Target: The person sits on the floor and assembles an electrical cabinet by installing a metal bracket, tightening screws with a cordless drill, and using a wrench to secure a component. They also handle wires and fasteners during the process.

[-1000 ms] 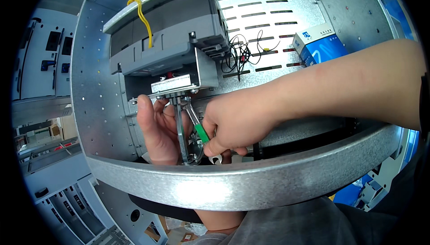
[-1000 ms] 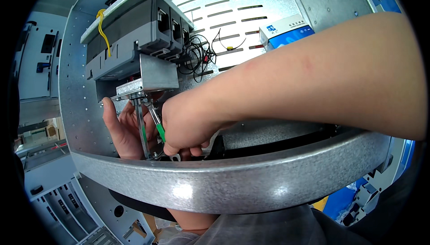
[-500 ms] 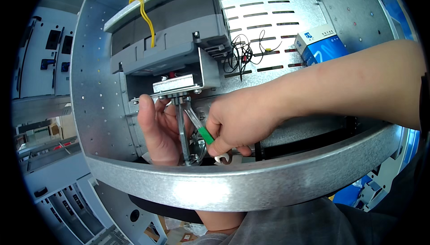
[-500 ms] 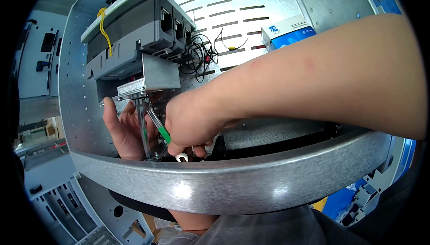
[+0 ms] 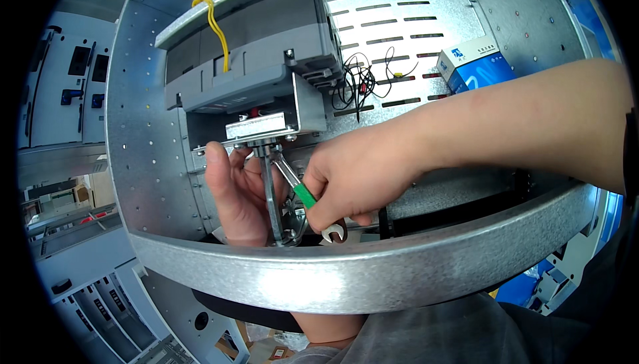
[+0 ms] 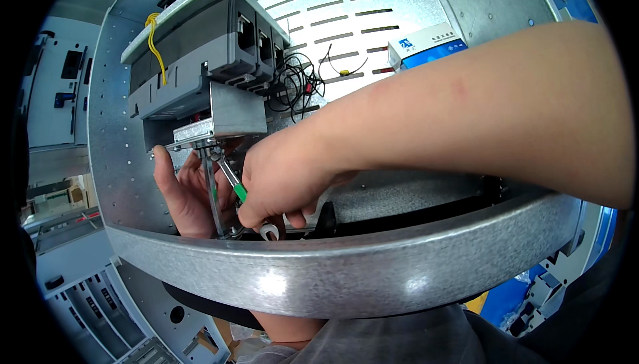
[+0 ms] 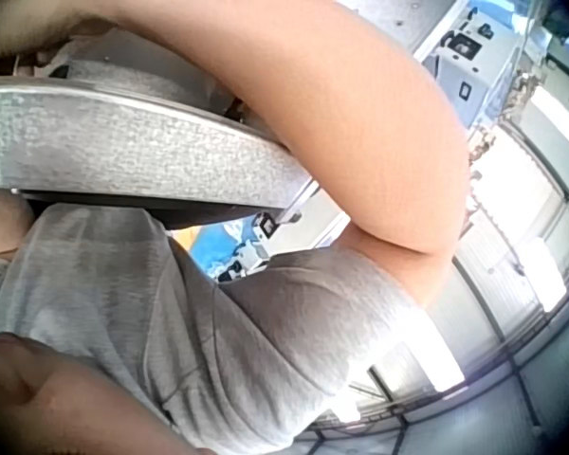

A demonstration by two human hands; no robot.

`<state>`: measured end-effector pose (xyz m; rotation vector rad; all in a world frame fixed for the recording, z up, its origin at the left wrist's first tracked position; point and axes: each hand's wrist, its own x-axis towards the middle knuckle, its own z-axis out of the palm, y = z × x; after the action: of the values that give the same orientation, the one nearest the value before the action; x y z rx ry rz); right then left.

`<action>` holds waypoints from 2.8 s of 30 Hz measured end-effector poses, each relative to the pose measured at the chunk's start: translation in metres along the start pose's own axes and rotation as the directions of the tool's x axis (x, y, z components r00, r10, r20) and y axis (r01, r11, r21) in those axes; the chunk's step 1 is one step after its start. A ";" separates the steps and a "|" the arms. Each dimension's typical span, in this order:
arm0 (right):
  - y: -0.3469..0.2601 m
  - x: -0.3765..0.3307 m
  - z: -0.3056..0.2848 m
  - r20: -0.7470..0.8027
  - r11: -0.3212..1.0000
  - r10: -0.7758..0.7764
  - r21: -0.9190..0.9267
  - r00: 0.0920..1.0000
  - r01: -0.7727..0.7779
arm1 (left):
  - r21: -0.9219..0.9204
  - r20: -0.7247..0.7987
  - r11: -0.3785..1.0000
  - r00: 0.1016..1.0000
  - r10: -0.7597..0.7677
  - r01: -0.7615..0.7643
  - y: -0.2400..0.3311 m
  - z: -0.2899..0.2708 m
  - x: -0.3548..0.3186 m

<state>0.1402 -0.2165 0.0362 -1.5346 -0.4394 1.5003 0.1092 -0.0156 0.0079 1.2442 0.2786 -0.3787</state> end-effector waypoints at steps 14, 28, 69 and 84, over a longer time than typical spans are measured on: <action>-0.015 -0.031 -0.026 -0.001 0.995 0.085 -0.049 0.996 -0.085 | -0.133 -0.009 0.990 0.999 0.051 -0.052 -0.003 -0.003 0.002; -0.031 -0.050 -0.071 -0.018 0.975 0.145 -0.167 0.989 -0.146 | -0.142 -0.149 0.981 0.983 0.107 -0.129 0.000 0.019 -0.004; -0.072 -0.073 0.001 -0.484 0.545 -0.020 -0.739 0.875 -0.396 | -0.120 -0.225 0.991 0.974 0.030 -0.059 -0.009 0.006 0.002; -0.053 -0.060 0.012 -0.535 0.429 -0.180 -0.798 0.826 -0.423 | -0.141 -0.248 0.987 0.968 0.040 -0.077 0.007 0.016 -0.004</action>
<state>0.1349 -0.2316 0.1161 -2.8353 -0.8758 0.7591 0.1084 -0.0286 0.0210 1.1482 0.4719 -0.1492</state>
